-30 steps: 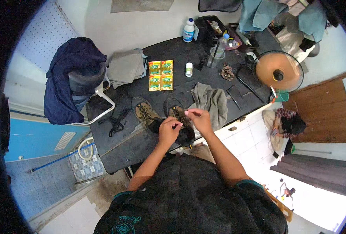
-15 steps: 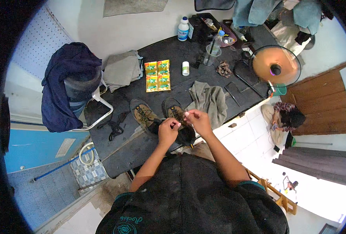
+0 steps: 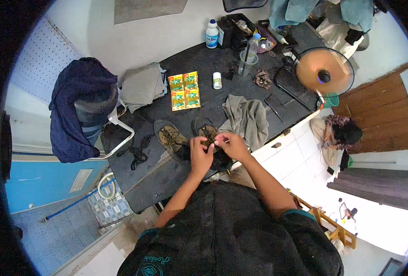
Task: Repairing and lacing a pair of brown boots on a workbench.
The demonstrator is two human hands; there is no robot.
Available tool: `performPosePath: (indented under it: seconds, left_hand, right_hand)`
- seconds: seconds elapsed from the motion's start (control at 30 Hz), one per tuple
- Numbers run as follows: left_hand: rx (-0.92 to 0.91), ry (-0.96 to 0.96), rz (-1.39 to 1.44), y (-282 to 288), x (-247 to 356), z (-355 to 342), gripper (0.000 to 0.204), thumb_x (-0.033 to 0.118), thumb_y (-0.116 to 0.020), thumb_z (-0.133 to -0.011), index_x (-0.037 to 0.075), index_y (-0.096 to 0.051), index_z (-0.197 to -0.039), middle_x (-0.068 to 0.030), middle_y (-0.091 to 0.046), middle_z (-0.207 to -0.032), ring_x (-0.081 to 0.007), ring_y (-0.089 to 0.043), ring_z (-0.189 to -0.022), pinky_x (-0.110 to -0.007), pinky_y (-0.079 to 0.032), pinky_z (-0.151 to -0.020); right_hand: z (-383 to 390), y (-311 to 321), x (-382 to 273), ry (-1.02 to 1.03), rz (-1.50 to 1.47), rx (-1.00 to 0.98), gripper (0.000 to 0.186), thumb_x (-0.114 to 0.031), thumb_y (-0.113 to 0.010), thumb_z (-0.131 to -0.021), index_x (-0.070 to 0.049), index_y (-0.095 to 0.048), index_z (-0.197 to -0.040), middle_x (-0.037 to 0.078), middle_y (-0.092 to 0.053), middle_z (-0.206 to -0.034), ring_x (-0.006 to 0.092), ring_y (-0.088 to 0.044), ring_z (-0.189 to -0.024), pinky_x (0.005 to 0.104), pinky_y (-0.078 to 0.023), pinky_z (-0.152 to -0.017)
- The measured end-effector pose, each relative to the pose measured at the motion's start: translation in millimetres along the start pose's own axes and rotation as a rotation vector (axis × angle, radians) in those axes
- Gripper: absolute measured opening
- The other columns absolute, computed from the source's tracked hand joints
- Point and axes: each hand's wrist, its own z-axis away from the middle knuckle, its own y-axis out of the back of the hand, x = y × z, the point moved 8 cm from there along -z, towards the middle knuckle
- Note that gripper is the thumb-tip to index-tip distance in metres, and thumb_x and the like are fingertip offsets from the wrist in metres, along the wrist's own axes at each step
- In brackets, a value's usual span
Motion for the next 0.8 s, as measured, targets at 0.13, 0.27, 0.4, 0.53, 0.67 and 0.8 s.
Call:
performPosePath:
  seconds: [0.13, 0.27, 0.4, 0.53, 0.67, 0.8]
  left_hand:
    - [-0.096, -0.087, 0.037, -3.7, 2.8, 4.3, 0.018, 0.001, -0.074, -0.088, 0.002, -0.066, -0.104, -0.0097, -0.063, -0.102, -0.0214, -0.066, -0.088, -0.031, -0.053, -0.064]
    - [-0.133, -0.026, 0.044, -6.9, -1.7, -0.4, 0.016, 0.002, -0.076, -0.087, 0.001, -0.070, -0.101, -0.0105, -0.069, -0.097, -0.0222, -0.069, -0.084, -0.032, -0.054, -0.066]
    - [-0.120, -0.090, -0.004, -3.0, 0.9, -1.6, 0.014, 0.003, -0.077, -0.085, 0.001, -0.073, -0.099, -0.0118, -0.073, -0.094, -0.0240, -0.071, -0.080, -0.033, -0.054, -0.069]
    - [-0.156, -0.043, 0.058, -6.5, -6.6, -5.4, 0.014, 0.003, -0.077, -0.085, 0.000, -0.073, -0.097, -0.0108, -0.073, -0.094, -0.0235, -0.071, -0.082, -0.033, -0.054, -0.071]
    - [-0.201, 0.083, 0.097, -8.2, -18.7, -6.5, 0.012, 0.004, -0.076, -0.086, 0.000, -0.072, -0.097, -0.0088, -0.074, -0.092, -0.0204, -0.071, -0.085, -0.032, -0.054, -0.074]
    - [-0.232, 0.194, 0.178, -11.8, -27.6, -6.5, 0.013, 0.007, -0.074, -0.090, 0.001, -0.070, -0.100, -0.0068, -0.073, -0.091, -0.0173, -0.070, -0.088, -0.032, -0.053, -0.080]
  right_hand:
    - [1.9, -1.1, 0.1, 0.009, 0.019, -0.009, 0.020, -0.018, -0.077, -0.091, -0.001, -0.076, -0.102, 0.009, -0.077, -0.089, 0.0155, -0.069, -0.080, 0.0329, -0.055, -0.077]
    - [2.4, 0.5, 6.2, -0.027, -0.029, -0.023, 0.019, -0.020, -0.076, -0.093, -0.001, -0.076, -0.097, 0.009, -0.076, -0.085, 0.0146, -0.067, -0.078, 0.0336, -0.054, -0.077]
    - [6.9, 1.8, 14.7, -0.076, -0.088, -0.088, 0.019, -0.018, -0.074, -0.094, -0.001, -0.076, -0.100, 0.007, -0.075, -0.085, 0.0122, -0.066, -0.080, 0.0320, -0.053, -0.078]
    - [11.4, 6.2, 20.6, -0.081, -0.188, -0.157, 0.019, -0.016, -0.074, -0.095, -0.001, -0.075, -0.105, 0.007, -0.075, -0.088, 0.0109, -0.066, -0.080, 0.0305, -0.053, -0.078]
    - [19.0, 12.2, 7.3, -0.001, -0.108, -0.145, 0.021, -0.017, -0.076, -0.094, -0.002, -0.075, -0.108, 0.004, -0.072, -0.086, 0.0103, -0.064, -0.077, 0.0292, -0.053, -0.073]
    - [22.1, 14.8, -29.9, 0.175, 0.010, -0.011, 0.023, -0.016, -0.078, -0.090, -0.004, -0.075, -0.109, 0.009, -0.073, -0.087, 0.0148, -0.067, -0.075, 0.0308, -0.054, -0.071]
